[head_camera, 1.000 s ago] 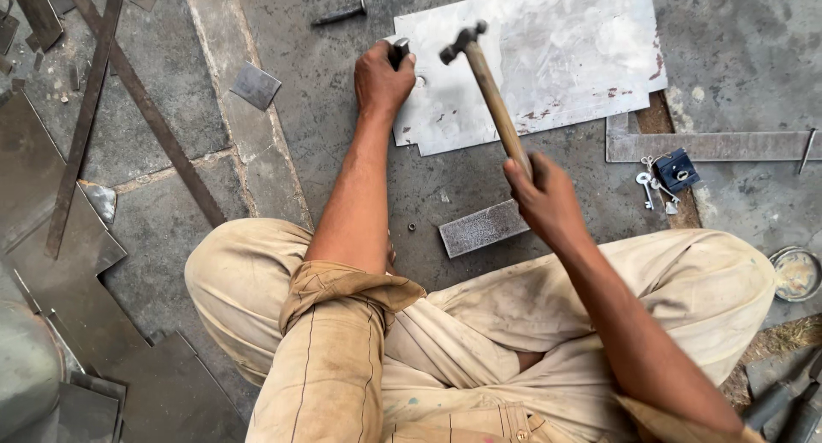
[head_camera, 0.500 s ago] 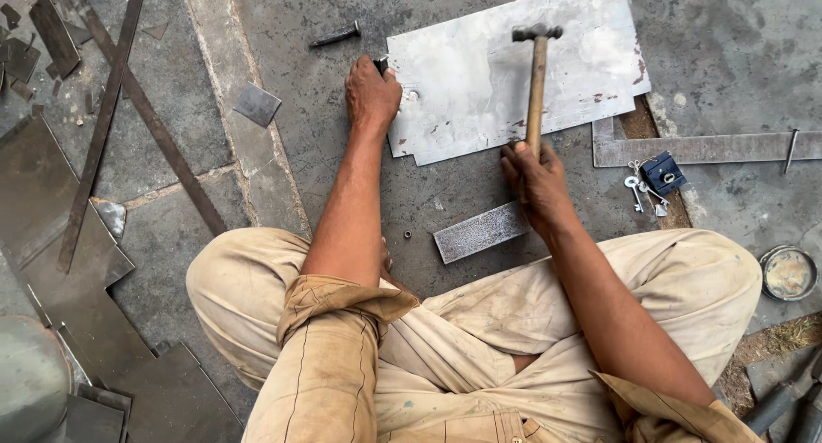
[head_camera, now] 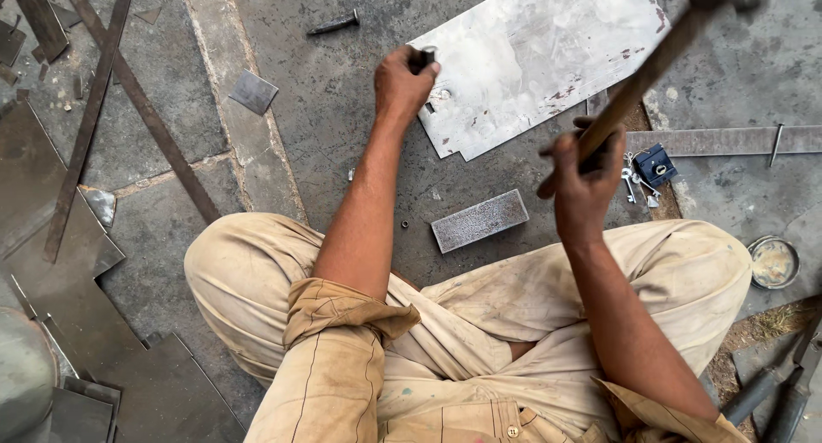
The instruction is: The person sits on the floor and uses a hammer and a punch to create holes in a rectangular metal sheet. They repeatedly position the punch on the sheet and strike it with the hammer to drive it through the metal.
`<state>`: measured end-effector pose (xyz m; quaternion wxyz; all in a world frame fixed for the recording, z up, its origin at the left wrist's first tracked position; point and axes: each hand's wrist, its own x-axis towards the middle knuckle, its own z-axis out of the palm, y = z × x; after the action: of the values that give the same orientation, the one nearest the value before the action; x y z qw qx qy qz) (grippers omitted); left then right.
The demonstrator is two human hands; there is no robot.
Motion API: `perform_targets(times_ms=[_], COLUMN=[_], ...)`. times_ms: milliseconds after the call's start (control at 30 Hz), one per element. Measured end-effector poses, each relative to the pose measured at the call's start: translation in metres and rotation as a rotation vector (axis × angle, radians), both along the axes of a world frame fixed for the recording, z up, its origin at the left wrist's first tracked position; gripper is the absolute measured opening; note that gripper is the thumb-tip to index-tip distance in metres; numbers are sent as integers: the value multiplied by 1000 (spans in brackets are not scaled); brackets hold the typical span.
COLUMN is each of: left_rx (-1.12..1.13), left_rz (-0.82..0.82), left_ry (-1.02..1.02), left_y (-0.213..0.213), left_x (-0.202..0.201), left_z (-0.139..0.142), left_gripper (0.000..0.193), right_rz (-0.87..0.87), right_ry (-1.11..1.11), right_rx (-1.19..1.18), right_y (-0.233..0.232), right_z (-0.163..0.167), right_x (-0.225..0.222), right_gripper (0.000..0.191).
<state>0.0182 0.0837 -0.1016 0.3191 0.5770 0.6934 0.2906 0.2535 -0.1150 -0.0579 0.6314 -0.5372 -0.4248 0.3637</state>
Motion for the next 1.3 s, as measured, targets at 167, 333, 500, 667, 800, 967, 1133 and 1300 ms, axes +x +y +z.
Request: perform_targets(times_ms=[167,333,500,667,800,967,1133,1300], left_rx=[-23,25,30,-6,-6,8,87,260], left_rz=[-81,-29,0,3,2,-17,-62,-112], left_ry=[-103,-74,4,-2,10,31,44,185], left_y=[-11,-15,-12,-13,-13,-14,-23,-32], left_x=[15,18,22,24,25,25,30,32], left_z=[-17,-33,-38,-33,-33,-35,-35,-37], left_gripper=[24,25,26,25,24,21,15,17], right_rz=[39,8,-103,-67,-44,-31,27,40], right_ry=[-1,146,63,71,44,-54,-124,-189], right_rx=[-136,-114,-168,-203,-186,-180,-265,195], right_y=[12,9,10,7,6,2,-6,-24], right_z=[-32,-61,-54,-40,-34,-23,8,84], right_x=[10,15,14,7,5,5,6,36], right_gripper=[22,27,34,33,34,34,31,26])
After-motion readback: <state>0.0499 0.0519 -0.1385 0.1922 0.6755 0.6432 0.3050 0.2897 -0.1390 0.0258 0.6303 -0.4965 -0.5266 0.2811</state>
